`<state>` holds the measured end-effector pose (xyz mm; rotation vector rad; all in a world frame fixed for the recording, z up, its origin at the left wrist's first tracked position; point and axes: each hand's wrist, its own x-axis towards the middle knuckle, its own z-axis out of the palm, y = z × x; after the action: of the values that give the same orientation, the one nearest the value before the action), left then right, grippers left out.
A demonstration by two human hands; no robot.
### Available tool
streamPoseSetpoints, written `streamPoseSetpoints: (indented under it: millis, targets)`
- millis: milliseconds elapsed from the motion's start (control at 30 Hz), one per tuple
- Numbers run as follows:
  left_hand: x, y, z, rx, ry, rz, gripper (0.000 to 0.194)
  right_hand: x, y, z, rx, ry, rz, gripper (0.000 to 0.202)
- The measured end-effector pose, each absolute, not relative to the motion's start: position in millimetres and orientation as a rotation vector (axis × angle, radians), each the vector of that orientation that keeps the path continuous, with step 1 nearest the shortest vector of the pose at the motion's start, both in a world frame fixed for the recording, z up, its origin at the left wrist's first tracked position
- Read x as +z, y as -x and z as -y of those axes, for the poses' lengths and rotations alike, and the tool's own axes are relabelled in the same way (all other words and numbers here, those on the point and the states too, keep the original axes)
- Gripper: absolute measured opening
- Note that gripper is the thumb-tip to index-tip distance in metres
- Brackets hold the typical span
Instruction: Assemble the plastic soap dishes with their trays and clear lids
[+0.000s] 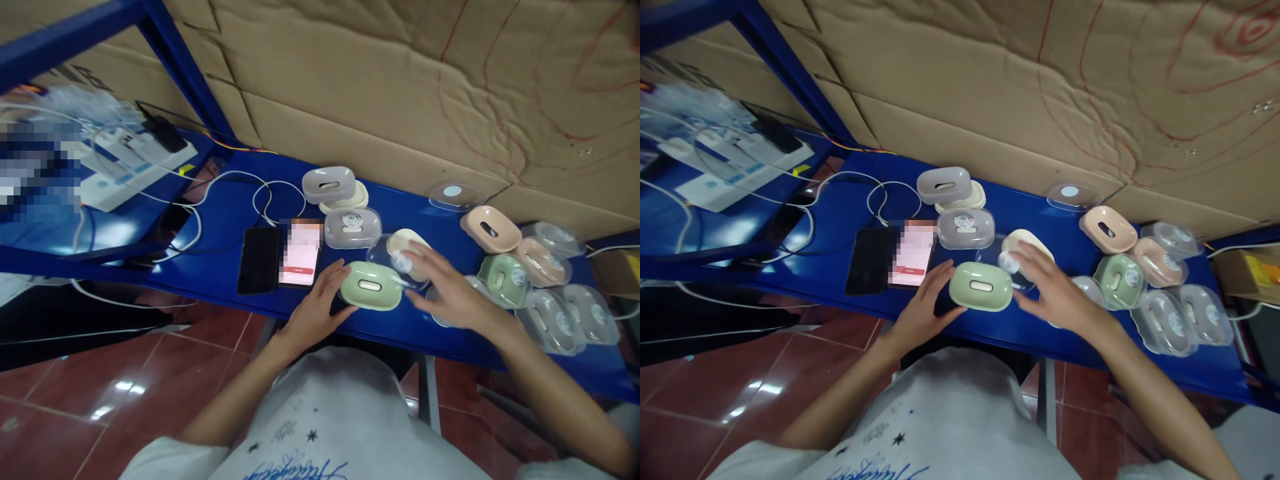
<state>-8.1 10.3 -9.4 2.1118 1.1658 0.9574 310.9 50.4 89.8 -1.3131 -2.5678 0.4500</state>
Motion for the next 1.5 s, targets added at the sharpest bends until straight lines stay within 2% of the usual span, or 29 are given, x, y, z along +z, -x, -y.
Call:
streamPoseSetpoints:
  millis: [200,500,700,900,1000,1100,1267,1400,1500]
  targets:
    - [-11.3,7.3,-11.0,0.918,-2.076,-1.185,0.093,74.5,-279.7,-26.7,0.448,1.083,2.769,0.084]
    - [-10.9,8.4,-9.4,0.921,-2.120,-1.215,0.074,61.4,-277.4,-31.8,0.230,0.983,2.866,0.077]
    - [-13.6,6.5,-9.3,0.908,-2.088,-1.239,0.073,50.1,-271.8,-28.5,0.175,1.054,2.834,0.077]
    - [12.7,15.8,-12.2,0.966,-2.185,-1.169,0.078,80.2,-289.1,-37.9,0.282,1.035,2.727,0.076]
    - [37.8,31.0,-37.7,1.042,-2.288,-1.253,0.062,97.2,-318.2,-65.8,0.240,1.192,2.603,0.074]
    - [57.7,43.8,-91.9,1.015,-2.406,-1.395,0.045,92.5,-350.2,-112.9,0.116,1.406,2.483,0.073]
    - [65.6,42.1,-192.1,0.622,-2.513,-1.636,0.051,67.8,-371.9,-168.8,0.086,1.588,2.505,0.068]
    - [60.9,31.8,-225.7,0.408,-2.480,-1.722,0.033,75.4,-356.0,-145.4,-0.125,1.656,2.483,0.068]
    - [65.0,28.0,-221.1,0.457,-2.442,-1.739,0.029,83.7,-333.8,-104.9,-0.196,1.643,2.555,0.049]
